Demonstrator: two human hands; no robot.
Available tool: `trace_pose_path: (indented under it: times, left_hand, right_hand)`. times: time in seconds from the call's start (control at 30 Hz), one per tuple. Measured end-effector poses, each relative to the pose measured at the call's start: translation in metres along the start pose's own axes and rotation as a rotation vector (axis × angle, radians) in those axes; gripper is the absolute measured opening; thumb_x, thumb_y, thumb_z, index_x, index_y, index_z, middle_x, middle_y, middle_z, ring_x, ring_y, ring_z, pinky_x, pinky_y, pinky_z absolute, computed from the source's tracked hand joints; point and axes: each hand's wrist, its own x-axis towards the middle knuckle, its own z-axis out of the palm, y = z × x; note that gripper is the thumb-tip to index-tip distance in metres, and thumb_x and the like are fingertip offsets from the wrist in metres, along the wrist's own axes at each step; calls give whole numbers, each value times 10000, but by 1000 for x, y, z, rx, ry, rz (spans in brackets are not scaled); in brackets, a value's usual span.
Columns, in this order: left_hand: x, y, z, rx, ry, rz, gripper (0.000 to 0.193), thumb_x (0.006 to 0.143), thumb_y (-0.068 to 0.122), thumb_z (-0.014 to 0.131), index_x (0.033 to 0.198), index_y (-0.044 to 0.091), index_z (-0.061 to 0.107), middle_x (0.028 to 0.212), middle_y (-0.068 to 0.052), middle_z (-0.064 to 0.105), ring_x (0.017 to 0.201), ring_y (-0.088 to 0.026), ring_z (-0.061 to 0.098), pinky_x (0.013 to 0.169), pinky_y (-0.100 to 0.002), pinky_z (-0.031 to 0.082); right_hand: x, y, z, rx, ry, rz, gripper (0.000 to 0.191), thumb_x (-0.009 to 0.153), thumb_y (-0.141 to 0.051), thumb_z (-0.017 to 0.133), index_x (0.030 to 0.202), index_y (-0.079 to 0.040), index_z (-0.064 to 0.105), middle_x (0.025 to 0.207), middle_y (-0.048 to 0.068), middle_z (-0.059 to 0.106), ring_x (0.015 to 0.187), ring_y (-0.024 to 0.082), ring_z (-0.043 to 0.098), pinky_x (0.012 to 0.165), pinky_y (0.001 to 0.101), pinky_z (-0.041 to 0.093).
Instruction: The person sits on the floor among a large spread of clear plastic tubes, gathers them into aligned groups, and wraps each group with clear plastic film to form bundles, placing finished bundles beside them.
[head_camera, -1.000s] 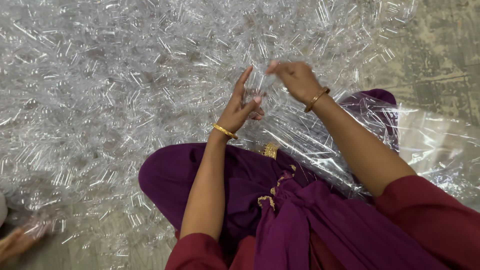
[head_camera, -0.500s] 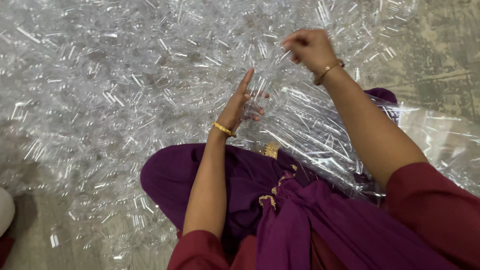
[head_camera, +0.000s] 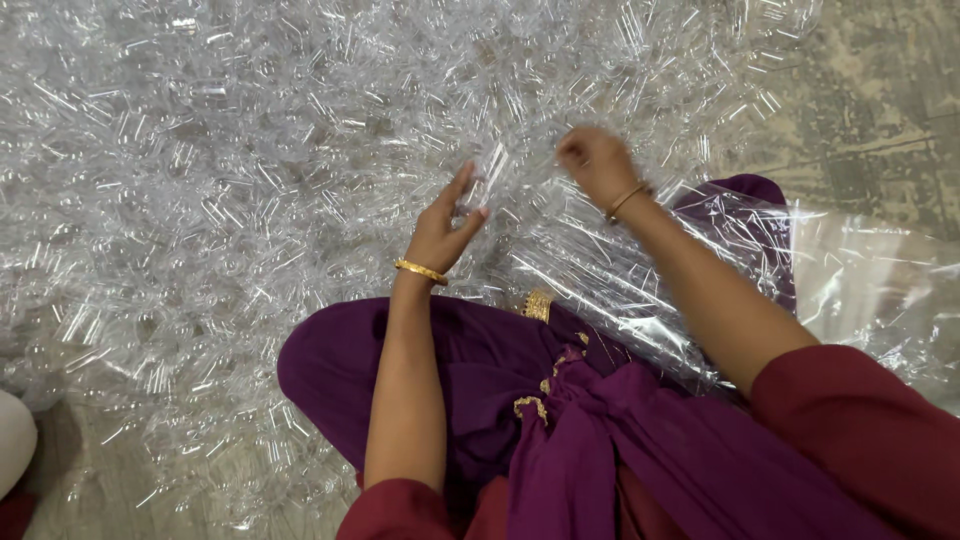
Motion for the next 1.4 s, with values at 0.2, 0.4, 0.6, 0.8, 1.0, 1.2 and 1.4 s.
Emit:
trace_pose_path:
  times: [0.2,0.4,0.6,0.8,1.0,1.2,1.4]
  left_hand:
    - [-5,7,8,206,-98,38,677,894,244,812,1491,101,524,1458,-154,623,1331,-270,623,1063,-392,529]
    - [-4,26,3,250,57,53,683,845,176,821,1461,109,533,1375,-132,654,1180,-279,675,988,-406,547]
    - [-4,24,-16,646,355,159,673,807,52,809,1427,109,554,1380,-144,621,1237,-353,582,1045,-461,466]
    - [0,19,-11,642,340,107,698,780,35,817,1422,150,567,1327,-144,628,1174,-361,587,1010,-464,478]
    - [1,21,-8,578,295,132,719,791,45,828,1445,162,551,1332,-145,626,1166,-356,586,1012,-454,479]
    - [-1,13,-16,624,343,83,703,788,34,816,1429,154,555,1312,-141,625,1169,-354,583,1013,-452,478]
    - [1,9,-12,693,294,68,701,761,35,820,1405,161,575,1306,-140,628,1156,-359,589,994,-459,485]
  right_hand:
    - [18,8,-35,532,-99,327,96,982,-32,641,1035,-64,715,918,26,720,787,95,717,723,251,640]
    - [15,-21,-4,-83,213,-88,132,966,16,679,1076,-56,674,954,137,716,876,271,703,790,401,575]
    - [41,-33,20,35,106,173,317,927,6,643,1209,-88,534,939,94,735,894,213,732,784,351,597]
    - [43,-24,-12,316,173,-2,226,982,12,658,1190,-78,646,1036,55,766,993,148,763,904,301,632]
    - [37,-17,-11,508,-92,18,269,980,-7,643,1233,-83,690,1155,60,754,1108,169,735,1023,330,599]
    - [23,5,1,-361,7,-334,324,731,-72,800,1052,-69,759,1218,198,653,1086,368,670,969,439,549]
    - [25,-2,-8,386,191,214,127,929,-194,748,1021,-106,735,1238,72,680,1115,207,699,962,393,634]
